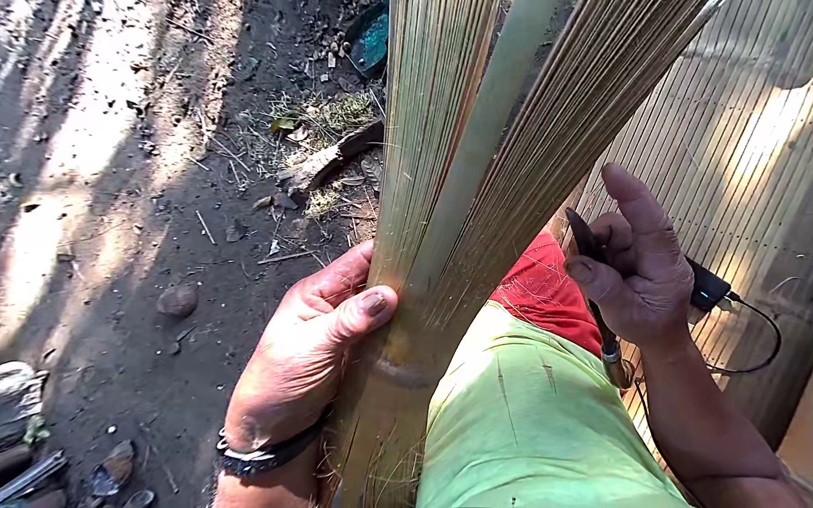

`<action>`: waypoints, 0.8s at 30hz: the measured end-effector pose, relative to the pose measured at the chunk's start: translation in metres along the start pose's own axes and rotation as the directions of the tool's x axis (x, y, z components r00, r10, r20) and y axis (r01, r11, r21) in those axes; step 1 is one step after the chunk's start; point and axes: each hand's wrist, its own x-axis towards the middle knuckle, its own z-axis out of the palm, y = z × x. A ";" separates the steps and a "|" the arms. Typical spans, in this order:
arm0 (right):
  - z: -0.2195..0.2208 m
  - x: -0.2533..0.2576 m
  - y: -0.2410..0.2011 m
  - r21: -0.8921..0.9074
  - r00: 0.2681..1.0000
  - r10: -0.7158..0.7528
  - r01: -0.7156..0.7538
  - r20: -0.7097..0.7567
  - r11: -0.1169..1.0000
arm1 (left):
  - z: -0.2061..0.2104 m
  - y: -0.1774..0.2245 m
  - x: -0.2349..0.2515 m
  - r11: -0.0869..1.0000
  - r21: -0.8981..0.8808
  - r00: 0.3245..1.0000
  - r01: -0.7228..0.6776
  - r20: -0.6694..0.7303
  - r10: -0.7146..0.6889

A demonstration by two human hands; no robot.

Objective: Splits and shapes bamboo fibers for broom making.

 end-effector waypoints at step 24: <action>0.026 -0.017 -0.011 0.148 0.951 -0.132 0.093 0.279 0.985 | -0.011 -0.003 0.003 0.996 -0.085 1.000 -0.020 -0.002 0.020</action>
